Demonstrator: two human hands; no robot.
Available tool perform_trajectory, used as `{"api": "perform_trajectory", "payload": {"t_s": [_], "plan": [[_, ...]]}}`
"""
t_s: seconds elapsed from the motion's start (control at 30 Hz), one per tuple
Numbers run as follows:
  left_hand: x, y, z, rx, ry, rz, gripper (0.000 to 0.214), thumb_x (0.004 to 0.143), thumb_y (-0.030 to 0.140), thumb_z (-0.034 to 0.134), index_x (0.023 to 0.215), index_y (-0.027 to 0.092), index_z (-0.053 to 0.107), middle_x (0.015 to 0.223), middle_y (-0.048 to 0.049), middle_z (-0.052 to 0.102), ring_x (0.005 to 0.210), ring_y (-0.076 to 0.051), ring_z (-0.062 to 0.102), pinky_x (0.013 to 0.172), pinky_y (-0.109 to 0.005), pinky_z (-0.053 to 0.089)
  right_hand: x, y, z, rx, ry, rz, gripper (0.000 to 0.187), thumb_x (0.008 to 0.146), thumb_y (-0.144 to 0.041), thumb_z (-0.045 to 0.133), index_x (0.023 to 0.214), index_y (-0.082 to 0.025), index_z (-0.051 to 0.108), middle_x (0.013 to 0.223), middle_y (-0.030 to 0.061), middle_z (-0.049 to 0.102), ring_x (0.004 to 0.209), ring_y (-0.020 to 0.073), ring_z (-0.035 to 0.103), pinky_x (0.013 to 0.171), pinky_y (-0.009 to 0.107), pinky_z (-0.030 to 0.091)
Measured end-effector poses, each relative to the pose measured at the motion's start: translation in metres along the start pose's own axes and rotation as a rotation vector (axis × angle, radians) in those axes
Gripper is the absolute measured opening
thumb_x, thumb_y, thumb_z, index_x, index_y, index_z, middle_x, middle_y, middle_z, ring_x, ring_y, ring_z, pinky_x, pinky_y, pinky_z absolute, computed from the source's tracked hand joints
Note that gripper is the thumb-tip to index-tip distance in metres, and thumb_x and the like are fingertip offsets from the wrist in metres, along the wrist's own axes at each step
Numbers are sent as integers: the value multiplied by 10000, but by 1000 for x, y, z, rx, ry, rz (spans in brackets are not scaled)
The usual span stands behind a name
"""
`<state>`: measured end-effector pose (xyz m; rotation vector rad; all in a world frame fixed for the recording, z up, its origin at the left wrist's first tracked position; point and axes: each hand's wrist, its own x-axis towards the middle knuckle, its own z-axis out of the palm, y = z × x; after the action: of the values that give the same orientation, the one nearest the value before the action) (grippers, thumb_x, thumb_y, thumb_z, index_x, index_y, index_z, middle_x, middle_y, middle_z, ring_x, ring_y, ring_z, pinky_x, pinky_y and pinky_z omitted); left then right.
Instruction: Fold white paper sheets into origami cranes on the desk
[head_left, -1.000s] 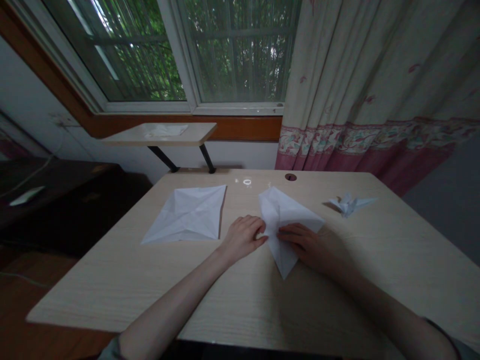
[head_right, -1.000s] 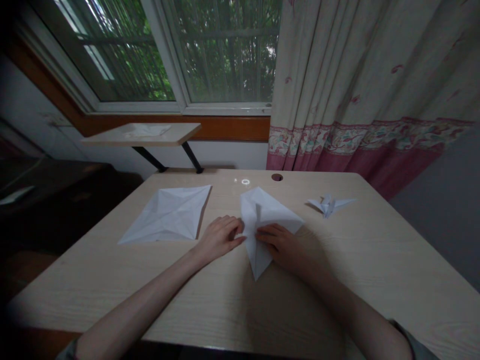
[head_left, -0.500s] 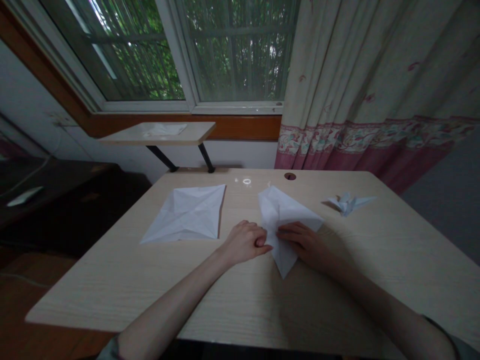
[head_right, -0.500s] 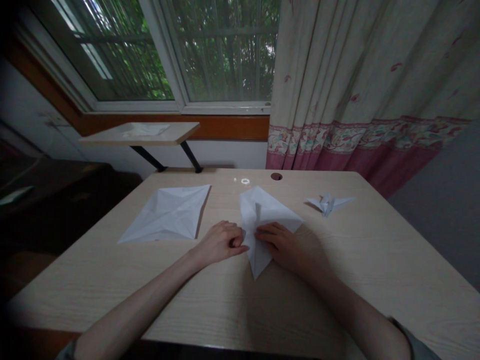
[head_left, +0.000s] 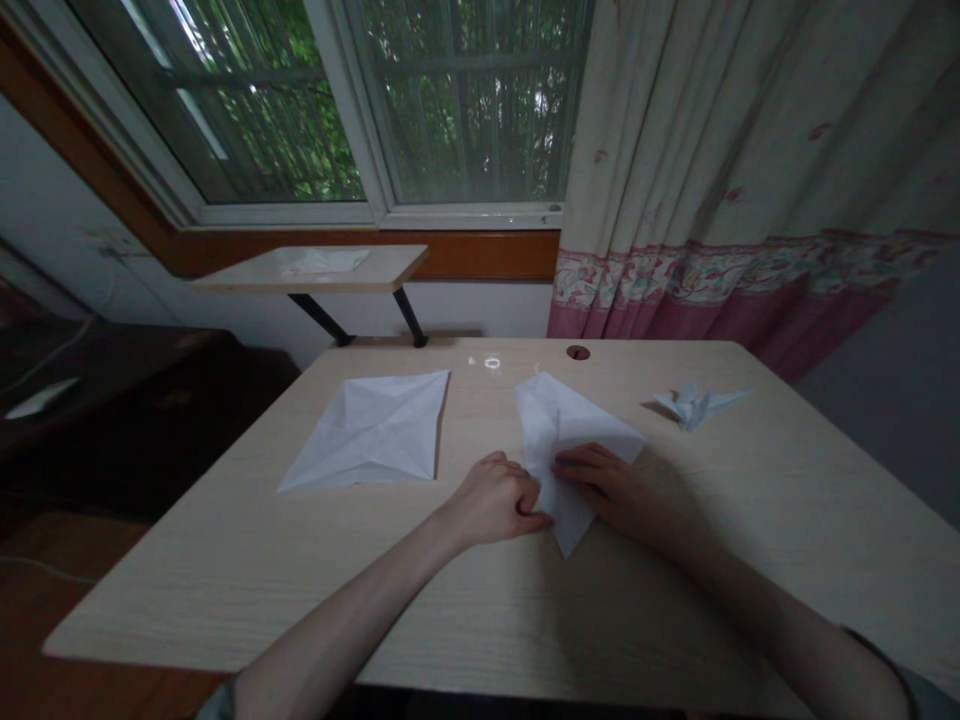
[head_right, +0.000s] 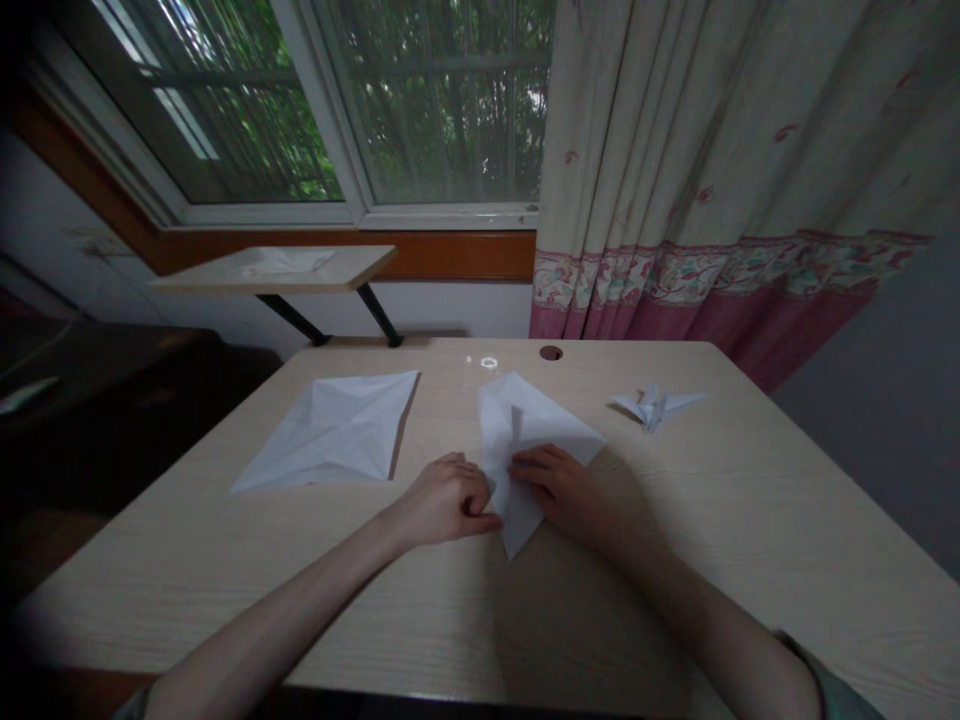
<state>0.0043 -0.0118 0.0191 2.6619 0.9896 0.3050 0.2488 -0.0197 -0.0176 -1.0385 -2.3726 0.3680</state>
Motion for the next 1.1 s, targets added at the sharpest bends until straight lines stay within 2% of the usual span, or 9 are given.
{"api": "perform_trajectory", "payload": {"t_s": [0.4, 0.57, 0.7, 0.87, 1.1], "plan": [[-1, 12, 3, -21, -48, 50, 375, 744, 420, 790, 564, 195, 550, 597, 50, 643, 708, -157, 639, 757, -298, 370, 2, -4, -3, 3, 20, -12, 372, 890, -55, 501, 1142, -229, 711, 1233, 75, 685, 1140, 222, 614, 1007, 427, 517], [-1, 15, 1, -22, -66, 33, 382, 721, 446, 802, 555, 198, 563, 599, 44, 660, 696, -165, 641, 753, -306, 382, 3, -6, -6, 12, 5, 1, 399, 878, -45, 503, 1143, -251, 717, 1231, 69, 690, 1144, 230, 624, 1019, 404, 509], [-1, 15, 2, -23, -61, 39, 379, 713, 461, 800, 553, 202, 575, 601, 40, 669, 686, -170, 642, 760, -316, 389, 3, -7, -7, 21, 4, 23, 418, 886, -60, 500, 1149, -302, 716, 1239, 29, 690, 1154, 227, 622, 1028, 388, 504], [0, 15, 5, -9, -52, 28, 441, 676, 554, 806, 551, 200, 575, 592, 30, 657, 671, -178, 635, 736, -323, 387, 1, -1, -2, 17, 10, -7, 398, 882, -61, 480, 1157, -239, 708, 1247, 65, 679, 1163, 220, 607, 1027, 423, 508], [0, 12, 3, -5, -70, 69, 475, 696, 572, 802, 561, 191, 552, 593, 29, 642, 675, -170, 622, 729, -314, 374, 1, -2, -2, 41, 56, 15, 405, 890, -81, 515, 1142, -321, 722, 1225, 37, 696, 1133, 229, 637, 1017, 391, 517]]}}
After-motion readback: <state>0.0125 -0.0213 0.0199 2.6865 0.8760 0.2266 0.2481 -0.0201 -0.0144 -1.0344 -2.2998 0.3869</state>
